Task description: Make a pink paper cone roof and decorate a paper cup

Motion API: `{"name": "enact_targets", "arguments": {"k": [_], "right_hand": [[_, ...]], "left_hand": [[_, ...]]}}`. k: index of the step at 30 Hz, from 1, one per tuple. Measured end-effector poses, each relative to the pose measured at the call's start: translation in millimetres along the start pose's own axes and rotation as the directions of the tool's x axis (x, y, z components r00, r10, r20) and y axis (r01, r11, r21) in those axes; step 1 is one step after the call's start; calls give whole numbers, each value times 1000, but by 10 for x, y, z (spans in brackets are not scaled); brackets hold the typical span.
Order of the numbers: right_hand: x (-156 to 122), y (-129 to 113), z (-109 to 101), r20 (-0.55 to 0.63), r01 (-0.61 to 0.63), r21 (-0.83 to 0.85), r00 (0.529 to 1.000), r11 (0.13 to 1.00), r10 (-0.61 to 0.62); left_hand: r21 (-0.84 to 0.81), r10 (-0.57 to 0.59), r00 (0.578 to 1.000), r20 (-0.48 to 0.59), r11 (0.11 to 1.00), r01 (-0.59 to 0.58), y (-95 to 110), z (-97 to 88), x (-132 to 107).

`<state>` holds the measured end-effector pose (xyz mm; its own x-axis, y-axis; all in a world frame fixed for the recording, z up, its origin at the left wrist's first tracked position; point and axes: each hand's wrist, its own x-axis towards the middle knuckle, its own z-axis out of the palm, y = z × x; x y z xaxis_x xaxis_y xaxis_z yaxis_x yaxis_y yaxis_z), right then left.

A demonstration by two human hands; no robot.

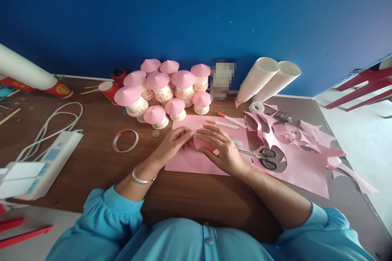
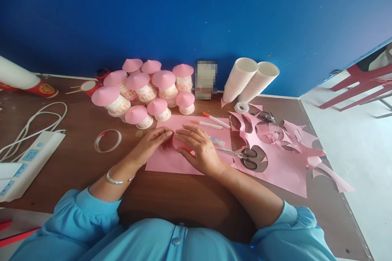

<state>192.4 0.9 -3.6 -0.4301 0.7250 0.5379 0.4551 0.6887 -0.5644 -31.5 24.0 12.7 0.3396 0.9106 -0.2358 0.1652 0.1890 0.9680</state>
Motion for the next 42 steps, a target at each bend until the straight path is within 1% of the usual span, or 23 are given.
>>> {"name": "enact_targets", "arguments": {"k": [2,4,9,15,18,23,27,31,37,40,42], "right_hand": [[-2,-6,-4,7,-6,-1,1000,1000,6],[-3,-20,-9,13,-29,-7,999,1000,30],[-5,-49,-11,23,-91,-17,996,996,92],[-41,-13,18,18,-86,-30,996,996,86],[-55,-1,35,5,-79,-23,997,997,79],[-41,-28,0,12,-128,11,992,992,127],[-28,-38,-47,5,-170,30,985,985,170],[-42,-17,-49,8,-182,27,983,983,182],[-60,-13,-31,29,-184,37,983,982,183],[-39,-24,-87,19,-189,65,982,980,188],[-19,-14,-157,-16,-181,86,983,980,183]], "left_hand": [[-81,-59,997,44,995,63,-25,54,24],[-152,-88,994,64,984,97,-58,87,46],[-241,-98,993,68,964,112,-82,130,62],[-378,-136,987,88,912,159,-80,176,58],[-415,-147,984,102,892,177,-87,184,64],[-422,-173,978,113,883,205,-78,184,69],[-386,-149,986,76,907,167,-53,189,72],[-349,-142,987,79,923,160,-49,198,82],[-353,-150,986,77,920,168,-43,218,84],[-351,-156,985,74,920,172,-43,201,77],[-337,-145,987,66,928,158,-49,165,68]]}}
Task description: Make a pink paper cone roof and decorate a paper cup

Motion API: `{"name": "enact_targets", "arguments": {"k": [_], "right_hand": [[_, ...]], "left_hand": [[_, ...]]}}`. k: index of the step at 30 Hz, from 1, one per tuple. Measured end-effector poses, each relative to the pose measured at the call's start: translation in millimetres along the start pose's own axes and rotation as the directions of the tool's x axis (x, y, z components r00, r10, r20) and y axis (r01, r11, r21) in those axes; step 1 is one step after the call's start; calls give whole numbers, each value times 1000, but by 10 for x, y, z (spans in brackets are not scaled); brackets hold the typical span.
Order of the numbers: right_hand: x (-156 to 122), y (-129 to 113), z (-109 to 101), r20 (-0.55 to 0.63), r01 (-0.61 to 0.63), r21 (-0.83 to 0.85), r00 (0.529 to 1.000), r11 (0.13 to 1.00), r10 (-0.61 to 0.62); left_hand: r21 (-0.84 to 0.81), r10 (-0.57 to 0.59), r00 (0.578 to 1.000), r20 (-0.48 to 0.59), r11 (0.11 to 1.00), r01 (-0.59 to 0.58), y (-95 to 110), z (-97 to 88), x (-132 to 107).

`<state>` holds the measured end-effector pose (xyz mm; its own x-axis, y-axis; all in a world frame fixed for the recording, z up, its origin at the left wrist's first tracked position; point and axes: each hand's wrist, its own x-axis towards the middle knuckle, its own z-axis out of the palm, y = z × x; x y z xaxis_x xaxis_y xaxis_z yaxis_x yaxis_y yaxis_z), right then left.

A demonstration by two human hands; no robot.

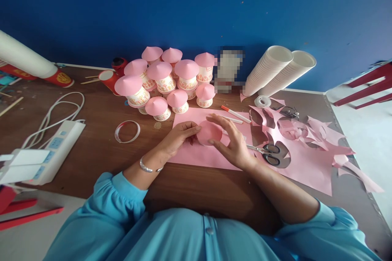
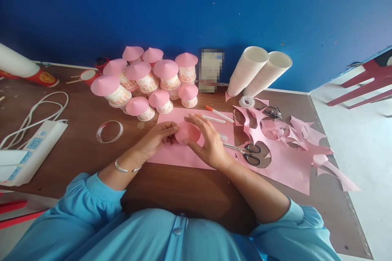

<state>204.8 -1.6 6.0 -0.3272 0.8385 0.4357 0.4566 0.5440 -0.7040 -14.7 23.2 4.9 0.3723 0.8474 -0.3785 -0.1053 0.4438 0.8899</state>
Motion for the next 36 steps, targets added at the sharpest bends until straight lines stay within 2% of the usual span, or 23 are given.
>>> {"name": "enact_targets", "arguments": {"k": [5,9,15,24,27,29,31,32,34,36], "right_hand": [[18,90,-150,-85,14,-68,996,998,-20],[-21,145,-133,-41,-3,-87,999,996,-1],[-33,68,-65,49,-26,-35,998,999,28],[-53,61,-25,47,-55,-26,997,998,56],[-49,76,-70,11,-37,-12,999,999,37],[-45,101,-107,-46,-18,-14,999,1000,17],[-46,136,-132,-107,-19,-2,994,1000,18],[-48,155,-135,-132,-28,18,991,999,30],[-57,194,-124,-172,-59,79,982,995,72],[-69,229,-100,-206,-82,145,972,986,111]], "left_hand": [[35,4,1000,4,999,-4,27,-104,-27],[48,-31,999,22,998,30,26,-85,-22],[3,-59,998,26,998,59,-10,-19,6],[-61,-91,996,25,994,93,-32,7,7],[28,-38,999,11,999,38,-7,-26,-23],[177,96,994,-61,981,-84,46,-64,-62],[391,309,945,-106,887,-246,126,-92,-103],[497,410,909,-75,805,-322,171,-95,-118],[667,550,830,93,584,-463,258,-73,-118],[748,585,752,303,343,-568,321,-13,-71]]}}
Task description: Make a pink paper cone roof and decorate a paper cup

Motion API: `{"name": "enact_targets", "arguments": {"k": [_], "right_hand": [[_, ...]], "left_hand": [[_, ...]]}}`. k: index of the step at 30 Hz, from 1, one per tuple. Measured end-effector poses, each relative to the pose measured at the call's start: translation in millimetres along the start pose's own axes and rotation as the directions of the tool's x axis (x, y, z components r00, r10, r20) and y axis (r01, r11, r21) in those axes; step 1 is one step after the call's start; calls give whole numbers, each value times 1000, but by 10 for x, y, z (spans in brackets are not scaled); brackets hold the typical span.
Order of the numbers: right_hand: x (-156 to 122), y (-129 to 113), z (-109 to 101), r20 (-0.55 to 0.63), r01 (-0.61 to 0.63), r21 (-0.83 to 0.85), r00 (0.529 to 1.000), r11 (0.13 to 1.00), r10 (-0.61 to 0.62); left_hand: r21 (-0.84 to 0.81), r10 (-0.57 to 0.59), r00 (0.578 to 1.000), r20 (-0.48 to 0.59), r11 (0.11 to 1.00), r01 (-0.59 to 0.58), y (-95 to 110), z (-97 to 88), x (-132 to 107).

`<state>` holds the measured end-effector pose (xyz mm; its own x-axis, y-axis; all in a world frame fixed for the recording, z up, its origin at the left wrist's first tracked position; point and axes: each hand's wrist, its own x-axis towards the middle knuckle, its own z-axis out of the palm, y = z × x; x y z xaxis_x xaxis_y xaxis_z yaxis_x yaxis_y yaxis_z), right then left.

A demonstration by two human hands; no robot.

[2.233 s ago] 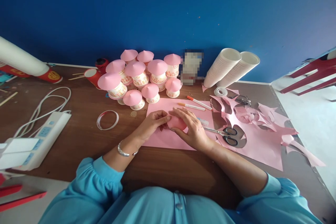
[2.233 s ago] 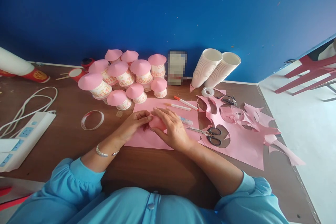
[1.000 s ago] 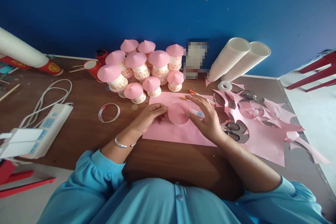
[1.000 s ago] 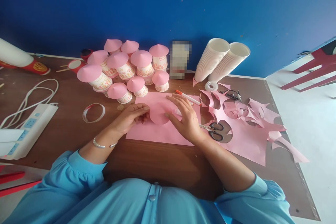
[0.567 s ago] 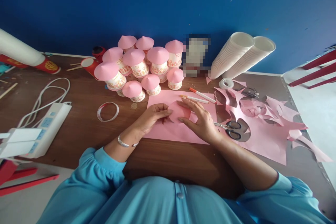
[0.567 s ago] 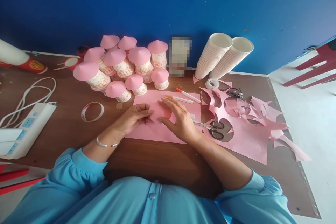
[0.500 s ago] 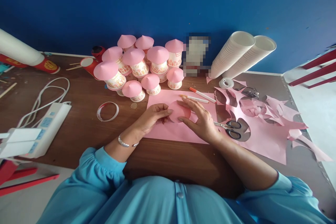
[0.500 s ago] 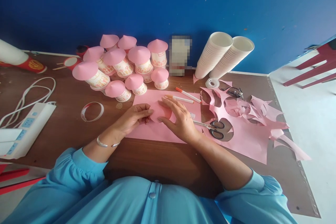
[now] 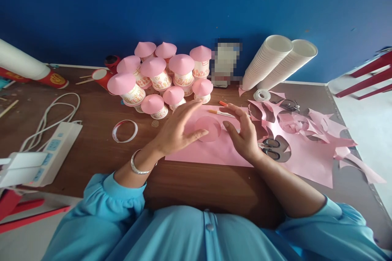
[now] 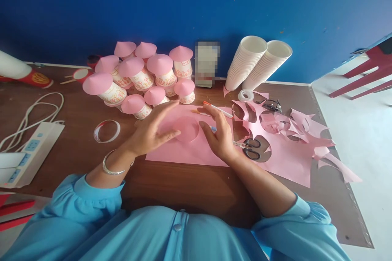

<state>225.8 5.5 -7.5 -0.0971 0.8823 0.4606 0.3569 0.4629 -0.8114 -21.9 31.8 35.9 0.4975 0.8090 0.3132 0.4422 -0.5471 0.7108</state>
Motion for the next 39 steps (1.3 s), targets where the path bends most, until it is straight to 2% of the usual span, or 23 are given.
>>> {"name": "enact_targets", "arguments": {"k": [3,6,11,18,22,25,27,29,31,34,36,39], "right_hand": [[-12,47,17,-71,-9,74,997,997,15],[-6,80,5,-145,-7,112,989,994,24],[11,116,-14,-160,-26,108,986,994,43],[20,115,-21,-127,-12,46,992,999,18],[20,37,-49,-83,99,-106,991,989,-108],[-7,-9,-20,44,237,-209,972,949,-233],[-39,-15,24,131,291,-230,955,929,-267],[-72,-9,66,186,315,-239,943,919,-275],[-96,-5,91,211,303,-250,944,920,-254],[-103,-23,97,225,265,-261,952,928,-209],[-94,-46,99,228,261,-261,952,930,-203],[-82,-71,118,224,270,-265,951,926,-214]], "left_hand": [[115,189,973,134,972,-204,18,97,167],[132,240,946,217,953,-272,-6,232,303],[200,192,956,221,951,-237,-29,378,361],[201,155,953,262,957,-211,17,394,343],[174,151,965,216,966,-191,40,322,307],[174,100,984,147,977,-126,29,221,192],[145,34,997,76,988,-45,4,148,83],[45,-105,994,-12,993,106,-29,91,-25],[-147,-308,950,-48,943,298,-60,63,-107],[-421,-523,851,55,760,495,-77,79,-155],[-527,-568,810,147,648,550,-72,111,-148],[-618,-582,779,232,530,580,-63,163,-123]]}}
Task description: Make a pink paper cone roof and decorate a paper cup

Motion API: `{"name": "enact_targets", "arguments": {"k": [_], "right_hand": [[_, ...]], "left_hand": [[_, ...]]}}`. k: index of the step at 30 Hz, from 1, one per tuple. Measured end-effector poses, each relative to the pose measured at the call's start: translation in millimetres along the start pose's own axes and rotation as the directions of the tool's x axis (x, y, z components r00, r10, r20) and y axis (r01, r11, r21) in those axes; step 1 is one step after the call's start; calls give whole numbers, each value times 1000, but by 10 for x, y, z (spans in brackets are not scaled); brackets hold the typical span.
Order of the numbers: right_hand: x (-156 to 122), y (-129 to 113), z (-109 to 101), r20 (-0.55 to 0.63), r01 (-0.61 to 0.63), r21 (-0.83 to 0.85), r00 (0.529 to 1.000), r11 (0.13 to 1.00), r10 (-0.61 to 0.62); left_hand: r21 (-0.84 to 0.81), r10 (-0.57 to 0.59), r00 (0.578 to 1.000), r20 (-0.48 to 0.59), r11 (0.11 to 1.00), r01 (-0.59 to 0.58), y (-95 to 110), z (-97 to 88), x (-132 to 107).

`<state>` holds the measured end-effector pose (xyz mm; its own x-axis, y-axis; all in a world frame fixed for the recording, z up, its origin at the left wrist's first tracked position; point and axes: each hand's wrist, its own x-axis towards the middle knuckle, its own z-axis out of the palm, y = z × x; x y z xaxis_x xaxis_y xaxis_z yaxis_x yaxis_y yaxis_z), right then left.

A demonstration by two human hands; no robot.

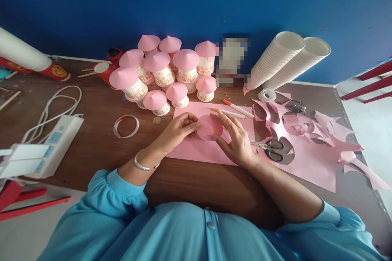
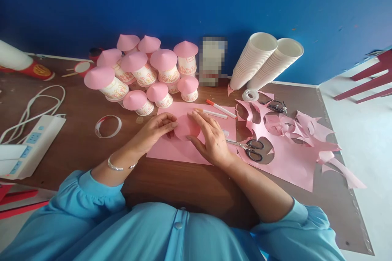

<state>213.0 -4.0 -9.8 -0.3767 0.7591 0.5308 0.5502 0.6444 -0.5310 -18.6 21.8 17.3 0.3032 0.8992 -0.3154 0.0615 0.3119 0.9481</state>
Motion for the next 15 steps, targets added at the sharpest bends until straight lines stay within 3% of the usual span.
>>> {"name": "enact_targets", "arguments": {"k": [6,15], "right_hand": [[-1,-3,38,7,-29,-9,1000,1000,29],[18,-10,37,3,-46,21,999,999,46]], "left_hand": [[-139,-71,997,35,987,75,-46,30,19],[-199,-133,988,74,969,145,-65,39,23]]}}
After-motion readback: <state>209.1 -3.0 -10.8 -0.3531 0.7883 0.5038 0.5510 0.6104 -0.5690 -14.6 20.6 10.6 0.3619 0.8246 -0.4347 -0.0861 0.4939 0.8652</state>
